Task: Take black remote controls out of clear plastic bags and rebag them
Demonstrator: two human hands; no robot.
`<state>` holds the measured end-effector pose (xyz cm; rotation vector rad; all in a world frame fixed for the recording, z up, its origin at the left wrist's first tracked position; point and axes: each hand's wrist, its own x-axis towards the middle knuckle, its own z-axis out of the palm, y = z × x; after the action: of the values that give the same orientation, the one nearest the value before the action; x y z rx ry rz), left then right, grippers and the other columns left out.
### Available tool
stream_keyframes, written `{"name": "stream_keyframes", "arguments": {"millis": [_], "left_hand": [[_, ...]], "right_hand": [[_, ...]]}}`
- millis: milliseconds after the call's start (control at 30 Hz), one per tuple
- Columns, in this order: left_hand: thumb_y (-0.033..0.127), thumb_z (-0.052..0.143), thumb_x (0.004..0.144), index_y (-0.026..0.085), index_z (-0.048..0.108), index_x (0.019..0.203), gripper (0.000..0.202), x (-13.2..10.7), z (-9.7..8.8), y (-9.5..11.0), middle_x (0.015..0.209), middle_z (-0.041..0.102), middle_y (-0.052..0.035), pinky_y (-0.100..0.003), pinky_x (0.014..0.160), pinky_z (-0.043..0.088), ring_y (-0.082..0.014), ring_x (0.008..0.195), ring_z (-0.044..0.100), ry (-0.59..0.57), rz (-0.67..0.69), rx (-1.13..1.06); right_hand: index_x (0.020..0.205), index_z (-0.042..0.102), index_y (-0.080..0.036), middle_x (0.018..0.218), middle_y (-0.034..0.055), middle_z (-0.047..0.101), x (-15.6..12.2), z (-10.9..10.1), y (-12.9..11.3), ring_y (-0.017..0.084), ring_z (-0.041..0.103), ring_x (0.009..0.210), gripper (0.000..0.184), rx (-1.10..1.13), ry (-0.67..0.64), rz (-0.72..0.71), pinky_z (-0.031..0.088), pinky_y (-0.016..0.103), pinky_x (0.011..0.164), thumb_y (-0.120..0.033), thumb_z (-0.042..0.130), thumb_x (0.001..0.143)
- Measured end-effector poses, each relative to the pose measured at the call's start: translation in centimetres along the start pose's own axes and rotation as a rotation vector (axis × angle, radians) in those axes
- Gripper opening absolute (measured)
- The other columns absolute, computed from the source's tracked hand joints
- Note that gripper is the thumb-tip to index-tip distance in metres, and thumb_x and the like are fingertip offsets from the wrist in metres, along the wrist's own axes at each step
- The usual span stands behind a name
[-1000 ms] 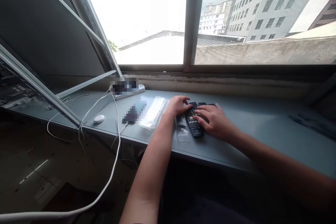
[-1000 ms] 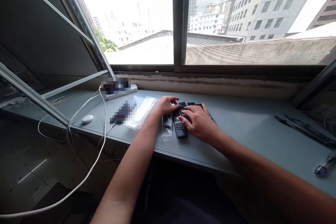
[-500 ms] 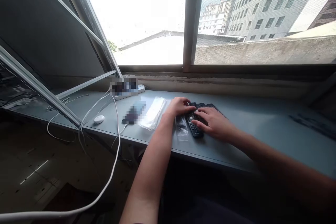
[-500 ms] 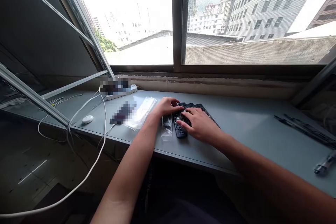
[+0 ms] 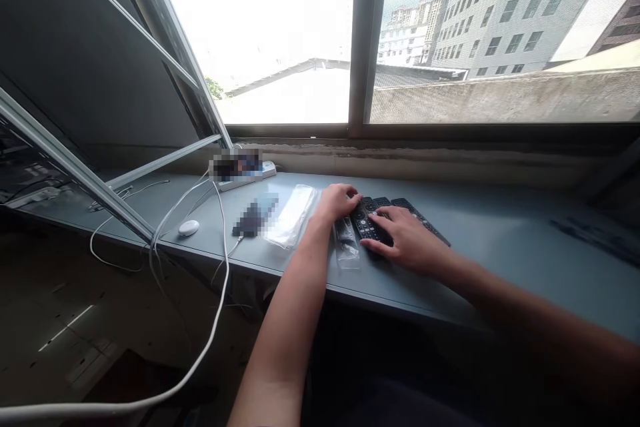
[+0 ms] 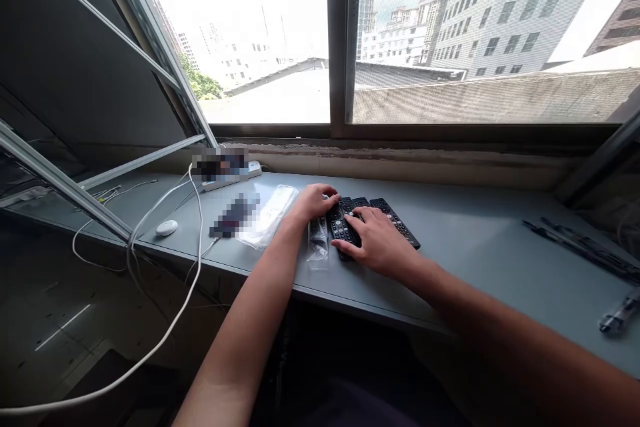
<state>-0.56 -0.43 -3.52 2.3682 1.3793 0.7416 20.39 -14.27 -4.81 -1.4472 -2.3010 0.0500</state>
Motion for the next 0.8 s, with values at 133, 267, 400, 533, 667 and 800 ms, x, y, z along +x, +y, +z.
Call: {"name": "stream_keyframes", "arguments": {"millis": [133, 267, 400, 533, 667, 800], "left_hand": [[0.039, 0.068, 0.107, 0.027, 0.089, 0.115, 0.026, 0.1, 0.0, -0.1, 0.121, 0.087, -0.0077, -0.035, 0.106, 0.058, -0.0266, 0.115, 0.079, 0.014, -0.023, 0.027], [0.036, 0.064, 0.109, 0.024, 0.089, 0.116, 0.028, 0.3, 0.0, -0.4, 0.122, 0.086, -0.0109, -0.035, 0.108, 0.057, -0.0276, 0.118, 0.078, 0.057, -0.061, 0.041], [0.032, 0.063, 0.109, 0.022, 0.089, 0.117, 0.029, 0.4, 0.1, -0.7, 0.125, 0.085, -0.0125, -0.033, 0.110, 0.056, -0.0267, 0.120, 0.077, 0.097, -0.082, 0.047], [0.029, 0.062, 0.108, 0.022, 0.089, 0.115, 0.028, 0.4, 0.2, -0.8, 0.124, 0.086, -0.0121, -0.033, 0.109, 0.056, -0.0267, 0.120, 0.078, 0.088, -0.107, 0.050], [0.032, 0.064, 0.107, 0.023, 0.089, 0.112, 0.027, 0.4, 0.2, -0.9, 0.122, 0.087, -0.0112, -0.034, 0.105, 0.058, -0.0269, 0.117, 0.079, 0.080, -0.134, -0.017], [0.037, 0.064, 0.108, 0.023, 0.089, 0.107, 0.029, 0.6, -0.3, -0.7, 0.110, 0.088, -0.0101, -0.033, 0.100, 0.059, -0.0262, 0.109, 0.081, 0.117, -0.209, -0.141]], "right_hand": [[0.148, 0.077, -0.020, 0.147, 0.0221, 0.069, 0.1, -0.1, -0.1, 0.046, 0.063, 0.137, 0.071, 0.008, 0.044, -0.005, 0.053, 0.066, 0.119, -0.075, 0.054, 0.109], [0.149, 0.077, -0.019, 0.148, 0.0232, 0.069, 0.2, -0.7, -0.7, 0.047, 0.062, 0.140, 0.068, 0.040, 0.078, -0.027, 0.050, 0.068, 0.121, -0.072, 0.056, 0.110], [0.156, 0.072, -0.028, 0.154, 0.0173, 0.070, 0.1, -1.5, -1.5, 0.045, 0.054, 0.155, 0.066, 0.167, 0.066, -0.243, 0.041, 0.068, 0.131, -0.068, 0.073, 0.103], [0.154, 0.073, -0.037, 0.150, 0.0104, 0.075, -0.1, -1.0, -1.9, 0.044, 0.050, 0.161, 0.063, 0.236, -0.021, -0.432, 0.029, 0.072, 0.137, -0.063, 0.084, 0.098], [0.135, 0.083, -0.036, 0.130, 0.0091, 0.083, 0.1, 0.0, -1.8, 0.037, 0.066, 0.144, 0.029, 0.269, 0.040, -0.448, 0.041, 0.069, 0.132, -0.039, 0.070, 0.110], [0.119, 0.087, -0.037, 0.113, 0.0072, 0.085, 0.2, -0.3, -2.2, 0.034, 0.072, 0.128, 0.027, 0.313, 0.064, -0.416, 0.053, 0.065, 0.122, -0.035, 0.061, 0.115]]}}
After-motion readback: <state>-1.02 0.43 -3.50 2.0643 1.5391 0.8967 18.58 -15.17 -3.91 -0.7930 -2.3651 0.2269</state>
